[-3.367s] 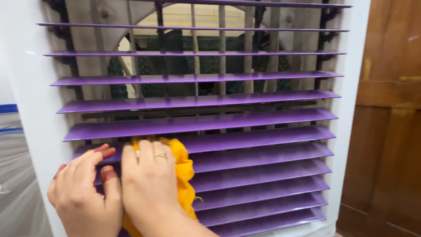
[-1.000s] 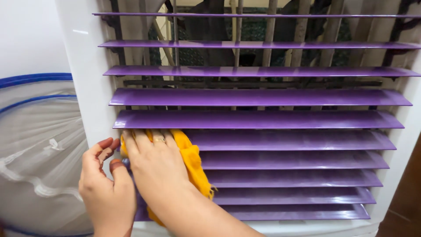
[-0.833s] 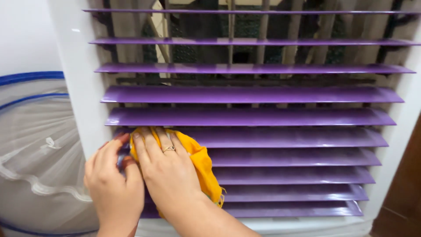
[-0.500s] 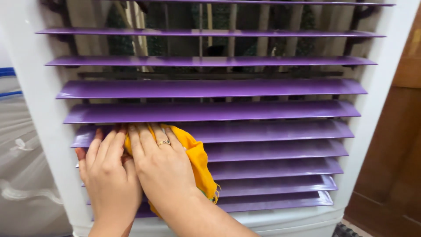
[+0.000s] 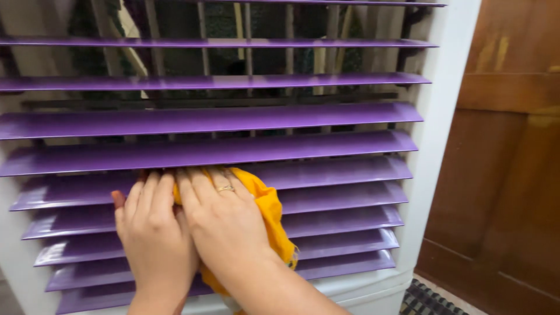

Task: Cleaning the front louvers and exterior surfaces of a floor-standing air cooler using a cloth.

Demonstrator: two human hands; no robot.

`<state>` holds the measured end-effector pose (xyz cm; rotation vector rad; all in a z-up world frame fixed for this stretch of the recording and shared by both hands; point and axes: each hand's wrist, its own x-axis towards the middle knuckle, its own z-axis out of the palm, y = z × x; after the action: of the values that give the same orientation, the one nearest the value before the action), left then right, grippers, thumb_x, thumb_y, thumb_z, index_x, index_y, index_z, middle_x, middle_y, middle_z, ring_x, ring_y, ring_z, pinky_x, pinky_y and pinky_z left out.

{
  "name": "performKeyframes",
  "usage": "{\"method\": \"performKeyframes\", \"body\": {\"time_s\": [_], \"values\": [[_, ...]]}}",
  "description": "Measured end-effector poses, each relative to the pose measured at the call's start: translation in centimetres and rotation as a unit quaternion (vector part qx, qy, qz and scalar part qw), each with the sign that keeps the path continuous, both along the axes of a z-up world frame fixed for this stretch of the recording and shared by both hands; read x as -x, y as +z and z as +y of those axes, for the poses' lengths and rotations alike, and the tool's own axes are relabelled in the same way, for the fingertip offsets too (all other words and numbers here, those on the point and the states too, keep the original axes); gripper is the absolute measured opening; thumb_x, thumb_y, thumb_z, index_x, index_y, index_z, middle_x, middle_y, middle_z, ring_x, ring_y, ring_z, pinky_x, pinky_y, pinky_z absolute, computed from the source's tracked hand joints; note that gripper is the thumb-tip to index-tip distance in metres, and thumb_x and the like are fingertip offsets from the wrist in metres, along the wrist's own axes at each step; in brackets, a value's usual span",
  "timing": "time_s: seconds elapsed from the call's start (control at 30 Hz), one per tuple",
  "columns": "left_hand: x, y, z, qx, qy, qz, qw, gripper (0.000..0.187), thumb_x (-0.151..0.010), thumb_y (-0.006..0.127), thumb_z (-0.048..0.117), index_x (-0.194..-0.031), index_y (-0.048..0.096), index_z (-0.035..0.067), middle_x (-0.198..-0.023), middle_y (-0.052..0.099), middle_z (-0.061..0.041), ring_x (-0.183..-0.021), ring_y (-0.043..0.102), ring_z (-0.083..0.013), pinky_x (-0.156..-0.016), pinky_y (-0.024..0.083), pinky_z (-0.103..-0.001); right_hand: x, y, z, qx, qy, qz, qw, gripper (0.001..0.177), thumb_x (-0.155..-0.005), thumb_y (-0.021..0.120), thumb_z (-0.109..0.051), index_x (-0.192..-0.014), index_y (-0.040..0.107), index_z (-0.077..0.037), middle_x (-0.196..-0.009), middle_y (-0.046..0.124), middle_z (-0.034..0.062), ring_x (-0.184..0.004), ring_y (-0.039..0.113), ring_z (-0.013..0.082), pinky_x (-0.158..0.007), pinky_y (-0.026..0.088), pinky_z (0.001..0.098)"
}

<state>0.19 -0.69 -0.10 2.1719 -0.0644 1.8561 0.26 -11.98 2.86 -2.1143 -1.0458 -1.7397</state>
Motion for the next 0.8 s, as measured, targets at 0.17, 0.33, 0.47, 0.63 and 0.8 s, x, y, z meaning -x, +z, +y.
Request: {"method": "performKeyframes", "body": {"time_s": [0.17, 0.33, 0.47, 0.63, 0.8], "values": [[-0.3, -0.1, -4.6, 0.024, 0.018, -0.024, 0.999, 0.039, -0.09, 0.06, 0.013, -0.127, 0.067, 0.005, -0.145, 0.053, -0.026, -0.137, 0.046, -0.0433, -0.112, 0.034, -0.057, -0.5, -0.2, -4.0, 0.004, -0.005, -0.006, 1.0, 0.051, -0.091, 0.062, -0.021, -0.137, 0.061, 0.001, -0.139, 0.063, 0.0141, -0.132, 0.058, 0.0287, -0.117, 0.042, 0.0409], [-0.9, -0.6, -8.5, 0.037, 0.027, -0.028, 0.999, 0.04, -0.095, 0.061, 0.015, -0.133, 0.067, 0.006, -0.148, 0.051, -0.023, -0.139, 0.045, -0.0406, -0.117, 0.031, -0.059, -0.9, -0.2, -7.5, 0.007, -0.016, -0.009, 1.0, 0.05, -0.092, 0.062, -0.022, -0.137, 0.061, 0.0, -0.141, 0.063, 0.0139, -0.134, 0.057, 0.0284, -0.118, 0.04, 0.0412], [-1.3, -0.6, -11.1, 0.042, 0.006, -0.013, 0.999, 0.036, -0.097, 0.06, 0.017, -0.13, 0.067, 0.004, -0.139, 0.057, -0.015, -0.137, 0.047, -0.0379, -0.116, 0.032, -0.057, -0.8, -0.1, -10.3, 0.009, -0.011, -0.001, 1.0, 0.049, -0.093, 0.061, -0.02, -0.138, 0.061, -0.001, -0.141, 0.063, 0.0132, -0.134, 0.058, 0.0278, -0.119, 0.04, 0.0403], [-2.0, -0.4, -14.0, 0.037, -0.027, -0.024, 0.999, 0.035, -0.1, 0.058, 0.018, -0.13, 0.066, 0.003, -0.136, 0.061, -0.011, -0.133, 0.05, -0.0357, -0.116, 0.031, -0.055, -0.8, 0.1, -13.4, 0.01, -0.014, -0.001, 1.0, 0.047, -0.092, 0.059, -0.017, -0.136, 0.061, -0.001, -0.139, 0.063, 0.0129, -0.132, 0.059, 0.0275, -0.118, 0.041, 0.0404], [-2.6, -0.2, -16.5, 0.015, -0.042, -0.031, 0.999, 0.037, -0.101, 0.057, 0.017, -0.134, 0.063, 0.001, -0.134, 0.062, -0.011, -0.131, 0.053, -0.0319, -0.124, 0.027, -0.054, -0.9, 0.2, -16.1, 0.001, -0.019, -0.022, 1.0, 0.043, -0.092, 0.058, -0.015, -0.133, 0.063, -0.002, -0.136, 0.065, 0.0112, -0.13, 0.06, 0.0269, -0.116, 0.044, 0.0403]]}}
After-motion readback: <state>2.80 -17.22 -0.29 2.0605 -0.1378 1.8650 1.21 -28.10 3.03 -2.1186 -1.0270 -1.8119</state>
